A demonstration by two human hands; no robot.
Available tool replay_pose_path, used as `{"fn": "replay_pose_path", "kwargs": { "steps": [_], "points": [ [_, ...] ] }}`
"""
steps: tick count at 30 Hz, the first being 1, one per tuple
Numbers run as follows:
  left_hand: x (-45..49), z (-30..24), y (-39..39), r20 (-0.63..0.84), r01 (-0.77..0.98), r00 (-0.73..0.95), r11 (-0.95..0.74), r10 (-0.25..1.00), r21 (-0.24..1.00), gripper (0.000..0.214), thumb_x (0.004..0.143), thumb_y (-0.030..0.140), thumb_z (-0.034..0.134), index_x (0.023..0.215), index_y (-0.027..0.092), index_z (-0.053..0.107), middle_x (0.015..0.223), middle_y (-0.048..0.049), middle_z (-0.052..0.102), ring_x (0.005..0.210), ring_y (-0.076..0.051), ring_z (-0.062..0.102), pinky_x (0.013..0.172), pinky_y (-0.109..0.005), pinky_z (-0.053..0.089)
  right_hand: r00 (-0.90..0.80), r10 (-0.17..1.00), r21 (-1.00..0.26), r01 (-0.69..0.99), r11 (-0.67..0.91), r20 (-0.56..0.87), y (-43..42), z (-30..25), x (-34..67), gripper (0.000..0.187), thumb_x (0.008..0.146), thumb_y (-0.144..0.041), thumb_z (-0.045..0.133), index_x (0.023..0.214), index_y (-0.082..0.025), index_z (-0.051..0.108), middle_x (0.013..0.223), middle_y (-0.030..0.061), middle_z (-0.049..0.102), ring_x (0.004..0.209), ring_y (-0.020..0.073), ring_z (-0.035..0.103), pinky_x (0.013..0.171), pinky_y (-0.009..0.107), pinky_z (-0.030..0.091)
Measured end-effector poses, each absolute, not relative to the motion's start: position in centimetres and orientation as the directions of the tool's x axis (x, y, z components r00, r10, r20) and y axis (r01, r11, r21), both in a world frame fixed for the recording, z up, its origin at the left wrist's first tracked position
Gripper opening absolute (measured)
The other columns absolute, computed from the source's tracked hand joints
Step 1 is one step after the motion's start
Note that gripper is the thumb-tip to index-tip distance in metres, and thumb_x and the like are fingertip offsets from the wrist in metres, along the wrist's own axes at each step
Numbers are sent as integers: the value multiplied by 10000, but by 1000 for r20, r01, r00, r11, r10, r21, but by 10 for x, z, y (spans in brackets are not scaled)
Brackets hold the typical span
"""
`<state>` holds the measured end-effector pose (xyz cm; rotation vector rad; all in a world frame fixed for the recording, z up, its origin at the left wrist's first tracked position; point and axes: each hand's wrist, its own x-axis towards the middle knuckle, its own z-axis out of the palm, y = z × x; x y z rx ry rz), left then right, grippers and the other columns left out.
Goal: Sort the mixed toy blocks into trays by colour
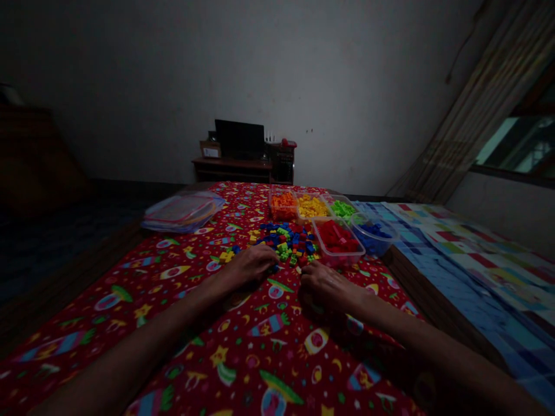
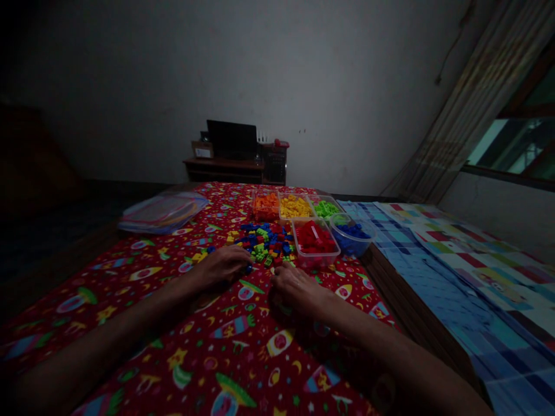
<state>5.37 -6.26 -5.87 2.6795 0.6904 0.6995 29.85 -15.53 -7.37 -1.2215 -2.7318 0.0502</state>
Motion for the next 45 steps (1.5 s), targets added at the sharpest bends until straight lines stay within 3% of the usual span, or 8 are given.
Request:
{"fn": "replay_pose_path", "kwargs": {
  "steps": [7, 11, 15, 22, 30, 32, 41, 45],
  "points": [
    [53, -57, -63, 408, 461, 598, -712, 690, 530, 255, 813, 329, 493, 878, 191, 697, 912, -51, 710, 859, -179, 647, 824, -289, 491, -587, 777, -296, 718, 630, 227, -131, -44, 280, 176, 793, -73, 485, 793, -131, 651, 722, 37, 608, 655, 112, 502, 630, 213, 375],
    [55, -53, -66, 391, 493, 562, -675, 729, 550, 287, 811, 340, 473, 892, 185, 701, 919, -60, 719, 849, -186, 658, 811, -292, 502, -500, 839, -440, 718, 539, 214, -106, -22, 262, 326, 681, -7, 504, 920, -121, 693, 719, 20, 642, 648, 106, 541, 580, 181, 346],
    [55, -55, -65, 389, 535, 488, -620, 782, 574, 339, 793, 271, 431, 991, 178, 690, 980, -60, 719, 881, -188, 660, 818, -294, 510, -460, 863, -486, 717, 499, 208, -87, -12, 250, 433, 620, 10, 479, 946, -144, 718, 757, 12, 668, 683, 118, 556, 604, 187, 358],
    [52, -55, -61, 314, 520, 462, -540, 829, 662, 493, 693, 148, 361, 1092, 125, 650, 947, -56, 725, 880, -176, 667, 798, -280, 529, -474, 861, -352, 786, 509, 185, -81, -11, 253, 411, 652, -26, 487, 973, -146, 714, 827, 38, 681, 714, 125, 566, 631, 191, 368],
    [53, -53, -64, 302, 542, 458, -532, 836, 651, 475, 691, 143, 360, 1052, 139, 668, 948, -42, 728, 884, -168, 667, 812, -268, 524, -515, 844, -124, 837, 532, 150, -93, -17, 249, 240, 818, -222, 537, 990, -143, 684, 925, 108, 675, 822, 156, 594, 659, 213, 363],
    [53, -56, -63, 315, 543, 461, -545, 830, 639, 457, 690, 139, 364, 1023, 137, 677, 954, -45, 727, 896, -167, 663, 834, -271, 516, -515, 853, -83, 849, 521, 84, -95, -20, 242, 226, 829, -219, 524, 968, -142, 685, 929, 116, 676, 822, 158, 602, 651, 214, 363],
    [51, -65, -57, 344, 554, 514, -610, 786, 567, 429, 702, 135, 365, 980, 139, 691, 929, -50, 724, 887, -168, 659, 831, -272, 514, -469, 877, -35, 883, 468, -100, -100, -9, 235, 269, 812, -131, 460, 955, -137, 688, 922, 129, 695, 816, 179, 640, 619, 220, 383],
    [51, -65, -57, 348, 562, 514, -614, 784, 554, 422, 705, 136, 366, 970, 157, 694, 924, -37, 724, 871, -161, 660, 835, -270, 512, -440, 895, -12, 898, 441, -67, -103, -11, 234, 282, 871, -258, 449, 998, -138, 670, 970, 153, 685, 891, 217, 643, 672, 243, 418]
  ]
}}
